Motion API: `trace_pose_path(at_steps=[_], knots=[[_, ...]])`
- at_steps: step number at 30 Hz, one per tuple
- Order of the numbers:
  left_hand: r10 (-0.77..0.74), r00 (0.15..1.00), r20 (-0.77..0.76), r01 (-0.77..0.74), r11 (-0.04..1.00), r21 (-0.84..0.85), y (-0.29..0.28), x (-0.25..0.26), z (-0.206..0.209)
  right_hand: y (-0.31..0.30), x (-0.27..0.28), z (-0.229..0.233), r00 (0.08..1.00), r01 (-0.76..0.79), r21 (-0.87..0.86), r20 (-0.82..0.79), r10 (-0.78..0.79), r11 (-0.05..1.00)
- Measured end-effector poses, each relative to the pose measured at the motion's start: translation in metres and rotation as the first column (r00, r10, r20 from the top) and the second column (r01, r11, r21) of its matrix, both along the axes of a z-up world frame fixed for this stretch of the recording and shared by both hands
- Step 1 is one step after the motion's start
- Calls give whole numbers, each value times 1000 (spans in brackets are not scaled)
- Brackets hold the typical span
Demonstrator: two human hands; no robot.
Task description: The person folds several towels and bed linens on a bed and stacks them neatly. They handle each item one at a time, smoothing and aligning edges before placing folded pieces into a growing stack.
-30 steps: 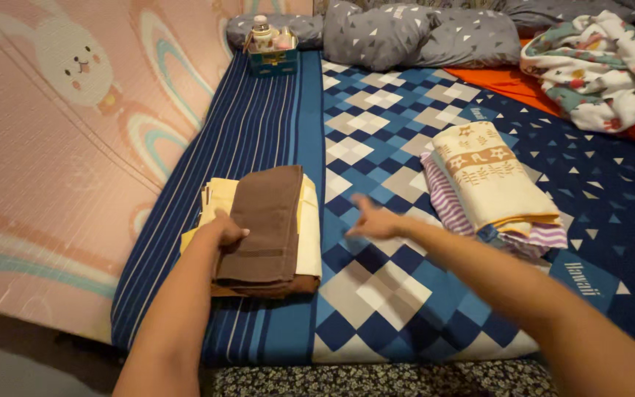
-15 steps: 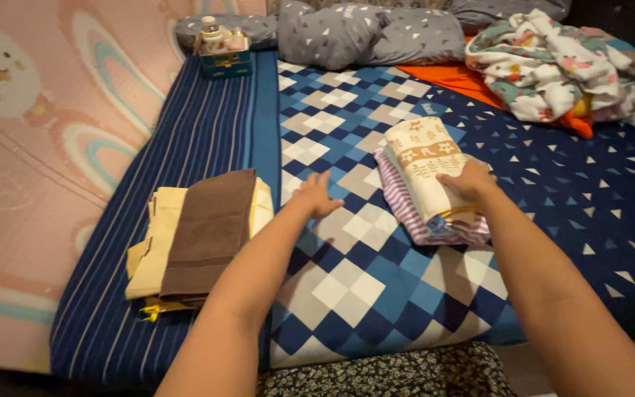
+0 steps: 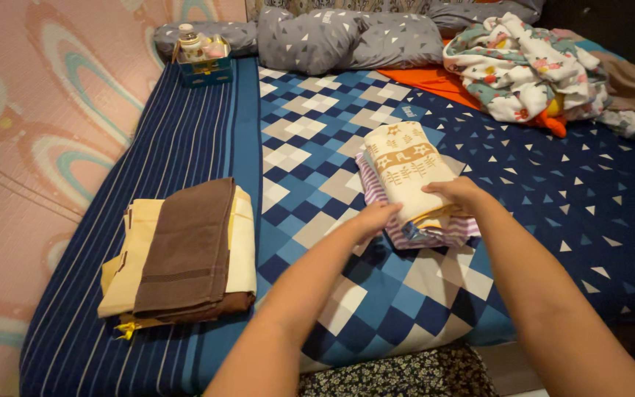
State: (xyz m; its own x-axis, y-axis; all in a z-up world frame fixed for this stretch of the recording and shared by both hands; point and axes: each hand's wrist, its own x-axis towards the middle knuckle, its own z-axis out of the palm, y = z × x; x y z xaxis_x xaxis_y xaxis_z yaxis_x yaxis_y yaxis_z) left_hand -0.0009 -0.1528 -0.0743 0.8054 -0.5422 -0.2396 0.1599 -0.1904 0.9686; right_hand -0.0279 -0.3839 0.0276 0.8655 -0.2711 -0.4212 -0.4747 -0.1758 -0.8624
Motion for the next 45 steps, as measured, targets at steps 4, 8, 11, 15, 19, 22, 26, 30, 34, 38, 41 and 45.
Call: trace_pose_path(at_steps=[4, 8, 11, 15, 19, 22, 26, 30, 34, 38, 41, 45], knots=[[139, 939, -315, -217, 949, -228, -34, -9, 11, -6, 5, 2, 995, 2, 131, -98, 11, 991], [130, 928, -350, -211, 955, -206, -33, 7, 13, -17, 21, -2, 996, -90, 252, -4, 94, 964], [148, 920, -363, -222, 960, -171, -31, 13, 4, -16, 30, -16, 996, -73, -173, -60, 63, 982], [146, 955, -257, -165, 985, -57, -50, 18, 5, -16, 31, -29, 999, 19, -351, 32, -9, 936], [199, 913, -356, -253, 961, -114, -74, 3, 3, -26, 9, -31, 998, 25, 98, -59, -19, 995], [332, 891, -309, -382, 917, -117, -80, 3, 5, -11, -1, -14, 999, 41, -92, -21, -43, 995], [308, 904, -296, -370, 912, -179, -82, 9, 8, 35, -32, 8, 730, 275, -784, 547, 409, 557], [117, 912, -394, -307, 832, -462, -45, 37, 29, 79, -68, 26, 241, 149, -860, 511, 825, 489], [-38, 962, -272, -94, 885, -457, 10, 36, 54, 88, -69, 47, 421, 337, -909, 379, 824, 246], [-236, 893, -383, -94, 735, -672, 72, -17, 72, 119, -54, 66, 458, 284, -901, 428, 779, 328], [-339, 850, -403, -45, 716, -697, 132, -43, 95, 165, -57, 90, 296, 290, -886, 443, 846, 362], [-139, 867, -478, -282, 654, -702, 215, -57, 106, 238, -86, 113, -34, 10, -884, 466, 884, 467]])
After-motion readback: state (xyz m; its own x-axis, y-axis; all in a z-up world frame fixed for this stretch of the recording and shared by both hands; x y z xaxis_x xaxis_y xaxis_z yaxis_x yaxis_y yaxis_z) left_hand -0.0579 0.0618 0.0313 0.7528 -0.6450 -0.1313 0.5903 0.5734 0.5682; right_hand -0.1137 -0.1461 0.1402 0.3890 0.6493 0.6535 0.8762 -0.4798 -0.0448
